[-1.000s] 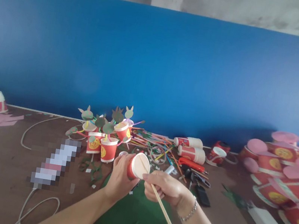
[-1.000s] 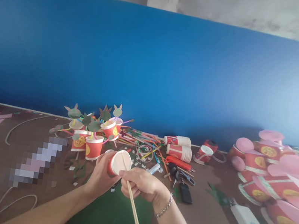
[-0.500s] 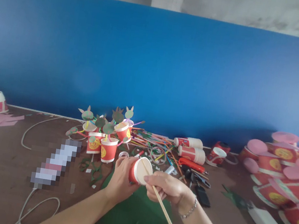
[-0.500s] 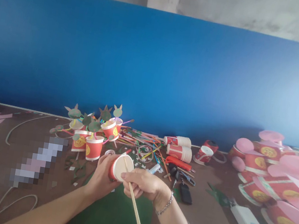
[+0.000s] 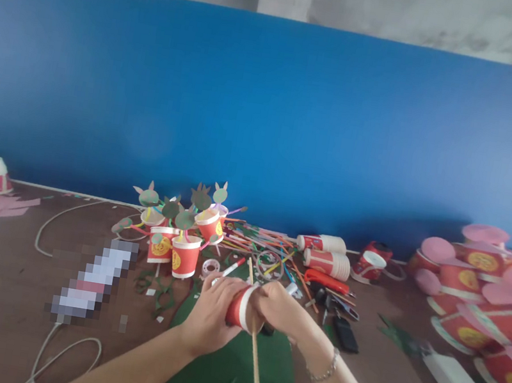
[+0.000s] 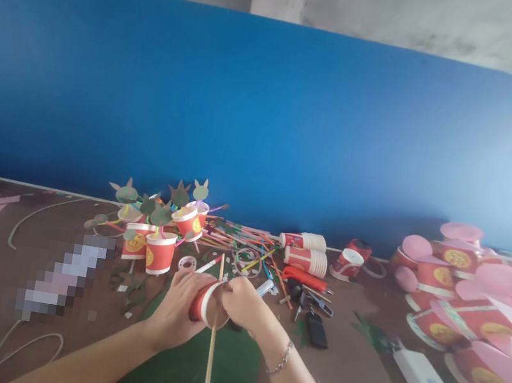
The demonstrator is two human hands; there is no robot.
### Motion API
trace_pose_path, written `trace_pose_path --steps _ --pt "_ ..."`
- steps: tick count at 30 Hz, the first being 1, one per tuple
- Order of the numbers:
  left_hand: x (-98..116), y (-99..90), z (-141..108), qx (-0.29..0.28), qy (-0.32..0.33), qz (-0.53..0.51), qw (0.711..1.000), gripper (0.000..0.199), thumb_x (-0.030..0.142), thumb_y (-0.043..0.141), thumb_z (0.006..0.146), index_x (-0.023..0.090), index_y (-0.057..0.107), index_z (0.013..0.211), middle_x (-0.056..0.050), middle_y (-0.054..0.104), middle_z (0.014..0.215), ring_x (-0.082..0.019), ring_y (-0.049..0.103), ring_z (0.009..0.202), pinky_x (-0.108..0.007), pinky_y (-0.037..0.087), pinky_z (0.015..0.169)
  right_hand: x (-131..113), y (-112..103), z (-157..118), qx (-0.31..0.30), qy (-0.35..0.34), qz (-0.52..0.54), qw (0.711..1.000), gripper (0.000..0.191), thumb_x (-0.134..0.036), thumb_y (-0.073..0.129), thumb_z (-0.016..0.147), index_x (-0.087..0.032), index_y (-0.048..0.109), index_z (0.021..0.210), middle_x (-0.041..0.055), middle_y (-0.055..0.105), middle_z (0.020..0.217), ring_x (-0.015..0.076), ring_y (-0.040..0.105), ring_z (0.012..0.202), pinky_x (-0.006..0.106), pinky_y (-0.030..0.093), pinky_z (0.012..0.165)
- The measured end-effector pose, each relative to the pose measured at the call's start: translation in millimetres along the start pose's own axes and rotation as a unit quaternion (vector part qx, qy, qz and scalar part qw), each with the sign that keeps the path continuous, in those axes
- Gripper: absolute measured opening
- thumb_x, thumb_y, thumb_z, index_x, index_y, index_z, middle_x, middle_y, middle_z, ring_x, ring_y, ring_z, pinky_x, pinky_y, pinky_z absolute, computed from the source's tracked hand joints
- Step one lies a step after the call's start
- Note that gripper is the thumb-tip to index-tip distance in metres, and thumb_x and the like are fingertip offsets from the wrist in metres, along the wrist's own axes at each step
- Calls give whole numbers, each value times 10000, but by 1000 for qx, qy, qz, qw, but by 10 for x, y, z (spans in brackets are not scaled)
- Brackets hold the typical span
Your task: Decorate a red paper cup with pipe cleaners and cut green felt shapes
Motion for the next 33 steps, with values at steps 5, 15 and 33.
trace_pose_path --steps 5,15,33 --pt "-89 0 -38 67 -70 -42 994 614 138 618 642 190 377 1204 -123 564 1121 -274 534 1053 -458 385 923 -79 -141 -2 122 -24 -22 992 463 -423 553 783 -175 411 418 -65 322 324 38 231 314 230 99 354" --pt "21 -40 10 -63 -64 -295 951 559 188 668 634 186 451 1149 -111 568 1081 -247 563 991 -385 458 877 148 -75 149 132 9 154 979 325 -454 679 667 -140 596 663 -30 496 525 69 408 450 193 254 395" --pt "-79 81 -45 33 -187 -350 918 568 159 641 632 172 429 1159 -93 621 1018 -217 615 891 -344 517 789 111 -104 150 162 -64 164 971 355 -511 618 734 -176 512 686 -20 544 571 89 432 476 216 299 444"
Point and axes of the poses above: each hand's wrist, its own z-axis towards the middle knuckle, its own y-axis out of the palm, x = y × z, the point moved 2 cm from there along z, towards the middle knuckle
